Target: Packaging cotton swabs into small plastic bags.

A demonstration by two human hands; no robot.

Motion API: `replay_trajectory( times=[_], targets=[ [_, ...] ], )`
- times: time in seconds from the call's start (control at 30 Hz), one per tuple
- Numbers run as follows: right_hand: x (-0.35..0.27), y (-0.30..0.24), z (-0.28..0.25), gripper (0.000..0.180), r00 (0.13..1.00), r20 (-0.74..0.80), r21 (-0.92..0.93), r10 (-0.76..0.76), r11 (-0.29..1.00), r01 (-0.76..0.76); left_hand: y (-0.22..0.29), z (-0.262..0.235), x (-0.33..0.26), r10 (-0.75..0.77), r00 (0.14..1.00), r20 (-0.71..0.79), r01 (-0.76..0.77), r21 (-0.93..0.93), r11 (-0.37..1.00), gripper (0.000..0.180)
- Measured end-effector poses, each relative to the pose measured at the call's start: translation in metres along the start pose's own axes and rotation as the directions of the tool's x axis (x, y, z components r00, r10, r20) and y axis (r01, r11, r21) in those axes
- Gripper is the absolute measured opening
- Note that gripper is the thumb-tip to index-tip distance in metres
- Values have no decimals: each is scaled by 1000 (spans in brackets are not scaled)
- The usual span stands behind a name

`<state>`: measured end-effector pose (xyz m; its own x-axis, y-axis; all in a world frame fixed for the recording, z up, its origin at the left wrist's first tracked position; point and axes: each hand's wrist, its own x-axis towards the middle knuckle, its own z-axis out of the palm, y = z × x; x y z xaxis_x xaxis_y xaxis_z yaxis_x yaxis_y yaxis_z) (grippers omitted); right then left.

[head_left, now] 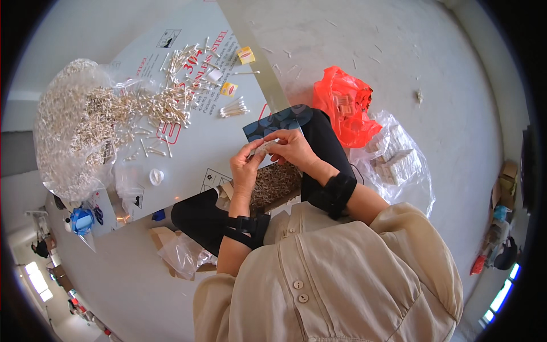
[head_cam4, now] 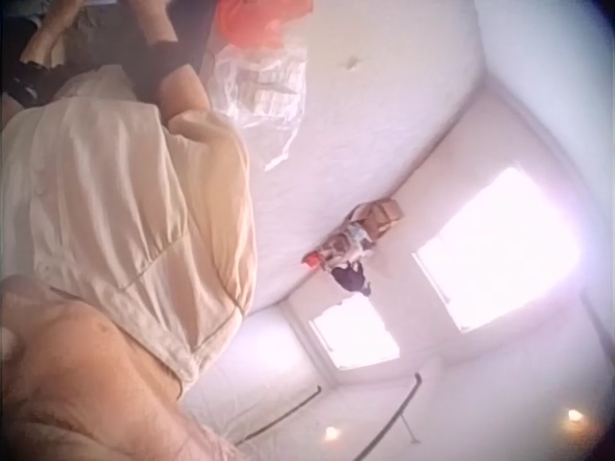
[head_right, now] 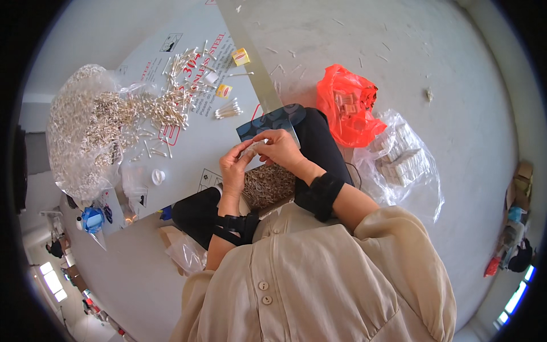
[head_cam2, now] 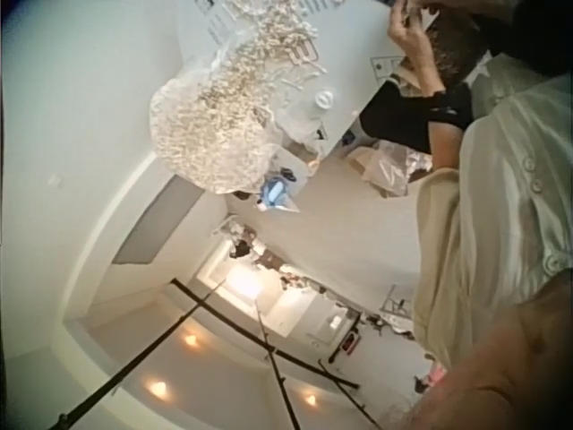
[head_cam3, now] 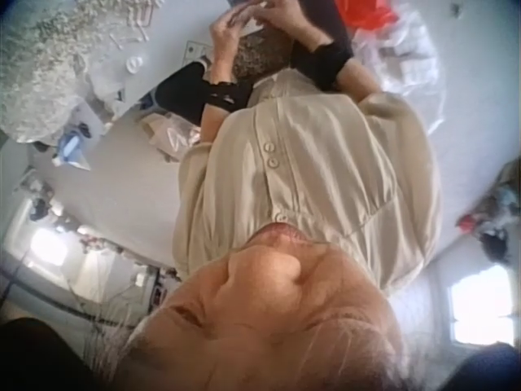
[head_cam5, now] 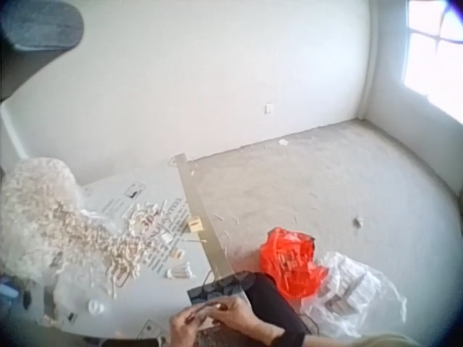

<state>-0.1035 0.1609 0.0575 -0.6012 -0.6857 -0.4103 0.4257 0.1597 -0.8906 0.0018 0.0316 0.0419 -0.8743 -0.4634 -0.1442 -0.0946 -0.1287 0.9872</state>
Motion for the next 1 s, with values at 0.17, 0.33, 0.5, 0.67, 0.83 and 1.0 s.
replay_trajectory(
  times=[0.17,0.33,0.5,0.67,0.83,1.0],
  targets=[
    [0,-7,12,19,990,-134,-226,-54,974,23,2,4,2,-80,993,-88,75,-54,996,21],
    [9,-8,6,17,992,-122,-190,11,981,-35,2,5,9,-171,980,-101,152,-173,973,19],
    [10,-11,-1,17,993,-101,-162,61,984,-77,9,4,14,-185,981,-57,177,-122,977,17],
    [10,-16,-5,19,996,-58,-211,67,974,-78,16,2,21,-171,985,-31,173,76,982,20],
    [11,-20,-8,20,997,-72,-217,-20,976,4,13,0,20,-26,1000,-9,27,121,992,29],
    [6,-16,-23,25,957,47,-452,-285,849,274,16,-2,16,316,949,20,-298,395,869,37]
  ],
)
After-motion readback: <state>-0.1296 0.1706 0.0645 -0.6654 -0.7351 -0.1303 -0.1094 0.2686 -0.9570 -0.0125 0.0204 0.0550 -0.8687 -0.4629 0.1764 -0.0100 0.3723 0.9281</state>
